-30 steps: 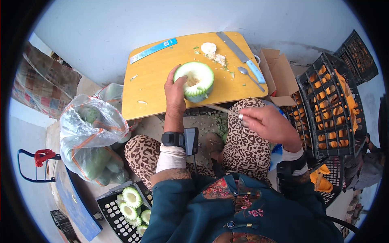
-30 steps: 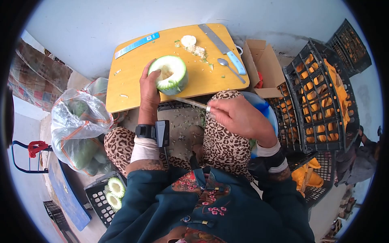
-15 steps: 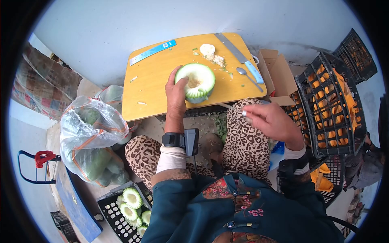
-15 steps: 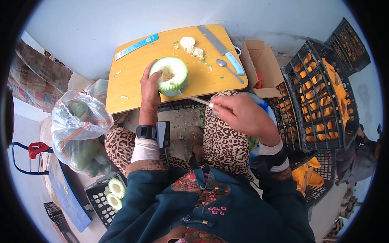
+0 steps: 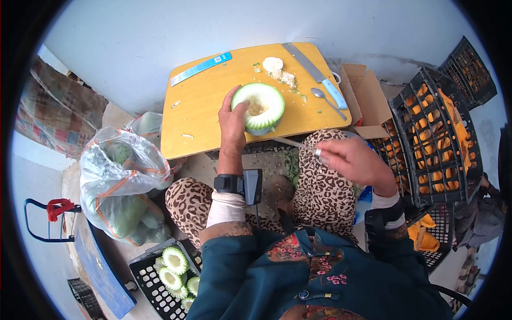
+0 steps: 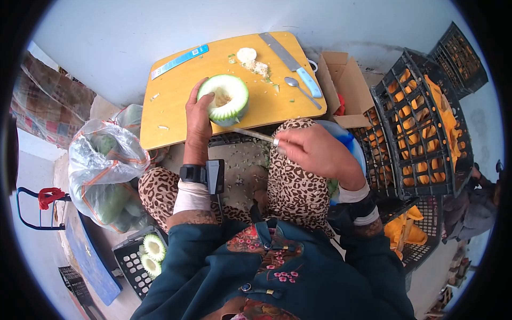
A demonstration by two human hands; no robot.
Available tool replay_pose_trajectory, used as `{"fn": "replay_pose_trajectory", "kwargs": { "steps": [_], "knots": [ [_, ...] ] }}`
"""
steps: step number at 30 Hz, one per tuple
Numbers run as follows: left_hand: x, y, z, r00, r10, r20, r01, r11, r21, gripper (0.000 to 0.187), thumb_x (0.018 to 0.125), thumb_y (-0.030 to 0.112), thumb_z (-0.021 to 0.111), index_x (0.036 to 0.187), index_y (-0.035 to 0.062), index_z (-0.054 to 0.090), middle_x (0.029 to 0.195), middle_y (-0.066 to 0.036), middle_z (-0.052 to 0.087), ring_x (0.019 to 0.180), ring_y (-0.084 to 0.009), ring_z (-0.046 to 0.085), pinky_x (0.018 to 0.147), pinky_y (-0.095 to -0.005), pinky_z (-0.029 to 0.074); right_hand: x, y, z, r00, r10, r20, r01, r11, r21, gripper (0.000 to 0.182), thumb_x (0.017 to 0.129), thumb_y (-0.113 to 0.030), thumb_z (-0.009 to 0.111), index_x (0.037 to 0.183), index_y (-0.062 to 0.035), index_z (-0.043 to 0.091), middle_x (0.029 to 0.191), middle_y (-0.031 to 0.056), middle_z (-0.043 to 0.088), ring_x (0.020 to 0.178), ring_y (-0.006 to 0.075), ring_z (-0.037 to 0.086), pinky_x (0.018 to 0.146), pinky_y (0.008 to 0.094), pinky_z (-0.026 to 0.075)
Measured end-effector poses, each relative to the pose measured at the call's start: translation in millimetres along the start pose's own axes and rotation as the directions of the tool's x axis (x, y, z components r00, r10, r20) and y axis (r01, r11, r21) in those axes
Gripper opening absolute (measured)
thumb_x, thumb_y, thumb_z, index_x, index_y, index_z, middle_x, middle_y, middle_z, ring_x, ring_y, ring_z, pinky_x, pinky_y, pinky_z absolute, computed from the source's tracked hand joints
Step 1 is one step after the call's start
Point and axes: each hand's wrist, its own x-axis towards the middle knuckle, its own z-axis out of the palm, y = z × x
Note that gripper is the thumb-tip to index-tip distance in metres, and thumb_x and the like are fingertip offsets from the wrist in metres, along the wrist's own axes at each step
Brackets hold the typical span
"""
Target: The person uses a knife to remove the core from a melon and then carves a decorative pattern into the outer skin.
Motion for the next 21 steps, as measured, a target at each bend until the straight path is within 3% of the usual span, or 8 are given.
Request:
{"fn": "replay_pose_trajectory", "kwargs": {
  "steps": [3, 6, 9, 12, 15, 18, 21],
  "knots": [
    [0.6, -1.0, -2.0, 1.0, 0.01, -0.003, -0.01, 1.0, 0.028, 0.046, 0.081, 0.001, 0.052, 0.127, 0.0, 0.051, 0.112, -0.013, 0.06, 0.097, -0.0201, 0.06, 0.086, -0.0296, 0.049, 3.5, 8.2, 6.0, 0.988, 0.015, -0.156, -0.007, 0.999, 0.051, 0.022, 0.088, -0.014, 0.058, 0.103, 0.0028, 0.061, 0.081, 0.0201, 0.064, 0.071, 0.0324, 0.063, 0.064, 0.0355, 0.047],
    [2.8, -3.5, -5.1, 1.0, 0.002, 0.001, -0.002, 1.0, -0.004, 0.046, 0.081, 0.001, 0.051, 0.127, 0.0001, 0.051, 0.112, -0.014, 0.06, 0.098, -0.0208, 0.06, 0.087, -0.0301, 0.049, 1.2, 15.2, 17.0, 0.989, 0.029, -0.147, -0.008, 0.99, 0.144, 0.028, 0.091, -0.009, 0.055, 0.114, 0.0072, 0.056, 0.085, 0.0079, 0.063, 0.068, 0.0096, 0.055, 0.062, 0.0255, 0.046],
    [5.8, -6.7, -11.5, 1.0, -0.009, -0.021, 0.008, 0.996, -0.084, 0.045, 0.081, 0.001, 0.051, 0.126, 0.0007, 0.052, 0.112, -0.013, 0.06, 0.098, -0.0205, 0.06, 0.086, -0.0303, 0.049, -2.0, 19.3, 36.4, 0.977, 0.168, -0.131, -0.141, 0.971, 0.195, 0.028, 0.092, -0.009, 0.055, 0.115, 0.0069, 0.056, 0.085, 0.0071, 0.063, 0.07, 0.0096, 0.056, 0.063, 0.0253, 0.046],
    [7.5, -9.4, -15.9, 0.999, -0.026, -0.04, 0.02, 0.987, -0.162, 0.045, 0.081, 0.002, 0.05, 0.126, 0.0009, 0.051, 0.113, -0.013, 0.06, 0.099, -0.0208, 0.059, 0.087, -0.0307, 0.048, -11.1, 19.7, 52.3, 0.964, 0.194, -0.18, -0.141, 0.953, 0.269, 0.029, 0.091, -0.009, 0.056, 0.116, 0.0064, 0.055, 0.084, 0.0069, 0.063, 0.071, 0.0094, 0.057, 0.064, 0.0252, 0.046],
    [9.0, -10.3, -18.4, 0.998, -0.04, -0.049, 0.03, 0.982, -0.184, 0.046, 0.081, 0.003, 0.051, 0.127, 0.0011, 0.05, 0.115, -0.014, 0.059, 0.101, -0.0214, 0.058, 0.088, -0.0312, 0.048, -21.1, 21.3, 51.0, 0.992, 0.08, -0.094, -0.07, 0.992, 0.109, 0.032, 0.09, -0.008, 0.057, 0.119, 0.0059, 0.054, 0.083, 0.0061, 0.063, 0.072, 0.0084, 0.057, 0.065, 0.025, 0.047],
    [7.5, -8.4, -17.1, 0.998, -0.052, -0.047, 0.042, 0.98, -0.192, 0.046, 0.081, 0.003, 0.051, 0.127, 0.0015, 0.05, 0.115, -0.013, 0.059, 0.101, -0.0215, 0.058, 0.089, -0.0313, 0.048, -23.7, 26.1, 56.9, 0.987, 0.04, -0.157, -0.006, 0.978, 0.206, 0.03, 0.088, -0.011, 0.06, 0.113, 0.0032, 0.055, 0.072, 0.0128, 0.062, 0.06, 0.0135, 0.055, 0.058, 0.029, 0.045],
    [8.1, -9.6, -17.1, 0.997, -0.05, -0.063, 0.038, 0.982, -0.183, 0.047, 0.081, 0.003, 0.051, 0.127, 0.0017, 0.05, 0.115, -0.013, 0.059, 0.101, -0.0215, 0.058, 0.089, -0.0311, 0.047, -13.7, 17.7, 58.7, 0.939, 0.23, -0.255, -0.112, 0.907, 0.405, 0.026, 0.084, -0.009, 0.065, 0.105, 0.0033, 0.055, 0.069, 0.0044, 0.057, 0.059, 0.0072, 0.05, 0.055, 0.0253, 0.042]
  ]
}}
